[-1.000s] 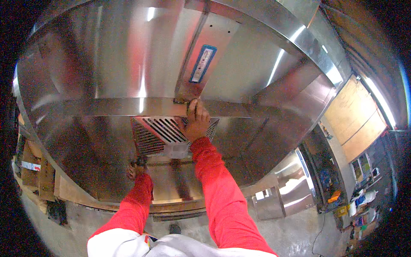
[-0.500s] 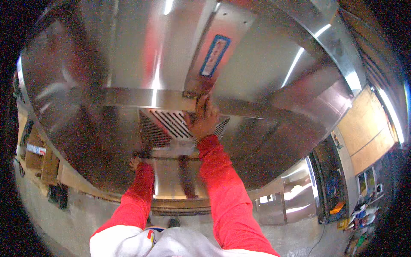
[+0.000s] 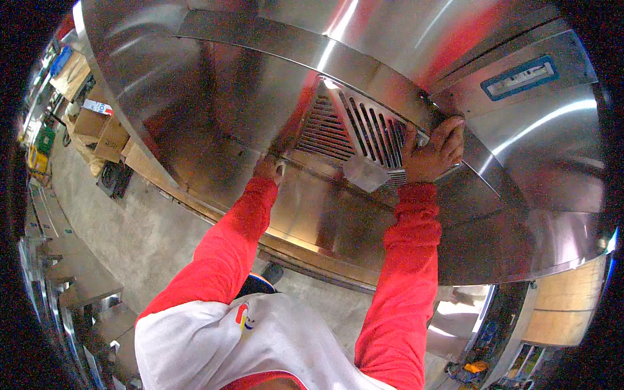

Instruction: The person installs a metal electrical box and a vent grille into a stainless steel range hood. They route wires through the box, secure it with screws, and then attach the vent grille using additional screws.

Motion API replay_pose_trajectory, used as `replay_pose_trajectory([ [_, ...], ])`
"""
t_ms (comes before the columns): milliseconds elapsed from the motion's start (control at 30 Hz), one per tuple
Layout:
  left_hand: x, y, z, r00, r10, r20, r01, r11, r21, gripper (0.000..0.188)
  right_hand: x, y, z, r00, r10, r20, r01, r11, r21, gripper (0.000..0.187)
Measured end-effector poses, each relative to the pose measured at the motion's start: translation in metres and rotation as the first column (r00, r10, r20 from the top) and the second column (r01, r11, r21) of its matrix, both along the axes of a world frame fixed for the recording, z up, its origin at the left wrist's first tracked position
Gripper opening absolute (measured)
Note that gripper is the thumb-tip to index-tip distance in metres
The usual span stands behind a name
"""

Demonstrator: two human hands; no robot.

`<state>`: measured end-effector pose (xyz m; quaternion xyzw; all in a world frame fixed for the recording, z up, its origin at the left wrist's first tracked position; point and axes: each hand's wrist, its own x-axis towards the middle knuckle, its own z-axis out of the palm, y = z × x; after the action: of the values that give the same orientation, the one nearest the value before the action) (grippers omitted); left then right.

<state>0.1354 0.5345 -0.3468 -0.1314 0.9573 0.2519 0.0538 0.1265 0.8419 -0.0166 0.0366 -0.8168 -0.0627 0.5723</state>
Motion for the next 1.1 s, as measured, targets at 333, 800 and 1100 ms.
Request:
replay_pose_trajectory([
  [333, -0.028, 0.031, -0.004, 0.935, 0.330, 0.127, -0.332, 0.943, -0.003, 0.061, 0.000, 0.001, 0.002, 1.000, 0.000, 0.005, 0.000, 1.000, 0.007, 0.087],
  [800, 0.005, -0.001, 0.015, 0.996, 0.073, 0.046, -0.077, 0.993, 0.086, 0.031, 0.000, 0.002, 0.001, 0.999, 0.024, -0.047, -0.022, 0.999, 0.031, 0.085],
  [1100, -0.015, -0.006, -0.021, 0.978, 0.176, -0.110, -0.137, 0.944, 0.300, 0.025, -0.003, 0.003, 0.005, 0.999, 0.031, -0.029, -0.030, 0.999, 0.033, 0.085],
])
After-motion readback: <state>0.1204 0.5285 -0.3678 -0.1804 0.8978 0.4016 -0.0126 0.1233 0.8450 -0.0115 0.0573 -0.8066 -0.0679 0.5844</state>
